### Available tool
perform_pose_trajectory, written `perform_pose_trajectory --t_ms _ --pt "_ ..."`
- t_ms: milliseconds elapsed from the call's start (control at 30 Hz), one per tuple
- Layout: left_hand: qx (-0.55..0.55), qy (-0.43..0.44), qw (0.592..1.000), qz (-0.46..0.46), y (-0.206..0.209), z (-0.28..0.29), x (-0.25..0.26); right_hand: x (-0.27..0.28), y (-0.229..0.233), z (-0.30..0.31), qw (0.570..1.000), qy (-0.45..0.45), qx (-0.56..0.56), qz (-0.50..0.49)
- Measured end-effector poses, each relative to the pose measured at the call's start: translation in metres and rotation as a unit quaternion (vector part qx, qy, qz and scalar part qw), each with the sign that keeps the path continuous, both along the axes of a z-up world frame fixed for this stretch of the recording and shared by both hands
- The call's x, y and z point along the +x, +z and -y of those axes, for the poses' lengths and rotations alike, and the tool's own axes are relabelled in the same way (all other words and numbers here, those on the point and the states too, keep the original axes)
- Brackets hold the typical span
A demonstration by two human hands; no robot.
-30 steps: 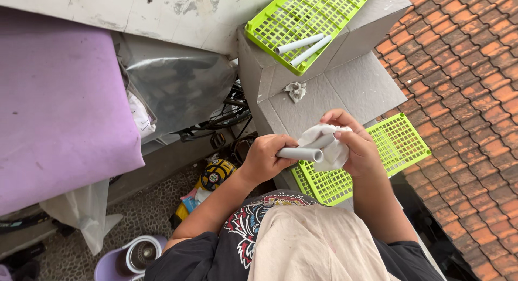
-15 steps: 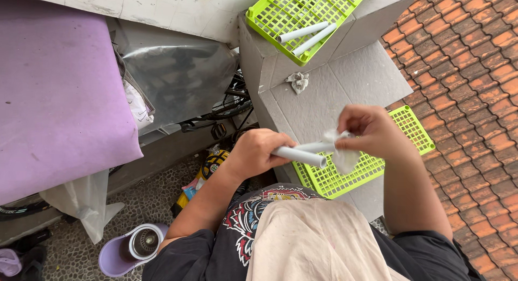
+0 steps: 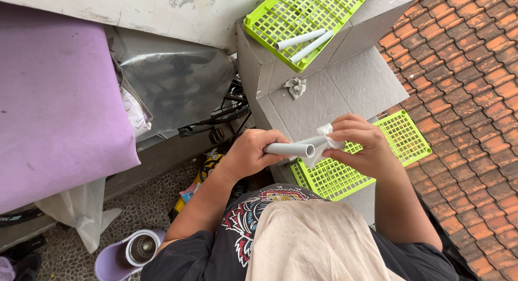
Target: The person assembles a small plastic green rack by hand. The person connects multiple gray plastic support pipes to the green plastic basket trays one by one and uses a cloth to wipe down the pieces.
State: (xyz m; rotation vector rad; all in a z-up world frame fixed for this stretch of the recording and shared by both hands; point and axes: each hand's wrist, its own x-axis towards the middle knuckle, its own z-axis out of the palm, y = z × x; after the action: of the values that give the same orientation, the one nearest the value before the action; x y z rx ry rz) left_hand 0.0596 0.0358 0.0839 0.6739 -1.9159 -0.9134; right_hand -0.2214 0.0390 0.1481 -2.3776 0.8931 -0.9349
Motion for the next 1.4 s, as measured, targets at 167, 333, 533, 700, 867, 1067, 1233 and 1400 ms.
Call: perform_pose_trajectory --t_ms 167,333,533,700,867,1067,1233,1400 --pt "0.053 -0.022 0.997 0.048 0.003 0.006 -0.001 -0.011 -0.003 0.007 0.998 0.007 0.018 -0.059" --pt "0.044 -0.042 0.998 0.024 0.002 0.013 -0.004 -0.013 -0.02 0.011 1.0 -0.017 0.007 -0.024" --pt "-0.04 0.009 0.999 0.019 -0.007 0.021 -0.012 -0.007 -0.044 0.006 0.988 -0.122 -0.046 0.089" --pt "0.106 0.008 0.988 -0.114 -0.04 0.032 -0.021 -0.014 -0.083 0.009 0.879 -0.196 0.093 0.424" --pt "0.342 -0.053 0.86 -0.376 -0.065 0.049 -0.047 0.025 -0.101 0.008 0.948 -0.131 0.03 0.29" --pt "0.445 -0.015 0.743 -0.499 -0.069 0.056 -0.084 0.08 -0.066 0.004 0.985 -0.116 -0.13 -0.017" --pt "0.419 -0.01 0.768 -0.485 -0.068 0.059 -0.072 0.078 -0.075 0.0 0.985 -0.033 -0.167 0.0" --pt "0.435 0.006 0.759 -0.485 -0.067 0.063 -0.074 0.078 -0.09 0.008 0.973 -0.054 -0.222 0.027"
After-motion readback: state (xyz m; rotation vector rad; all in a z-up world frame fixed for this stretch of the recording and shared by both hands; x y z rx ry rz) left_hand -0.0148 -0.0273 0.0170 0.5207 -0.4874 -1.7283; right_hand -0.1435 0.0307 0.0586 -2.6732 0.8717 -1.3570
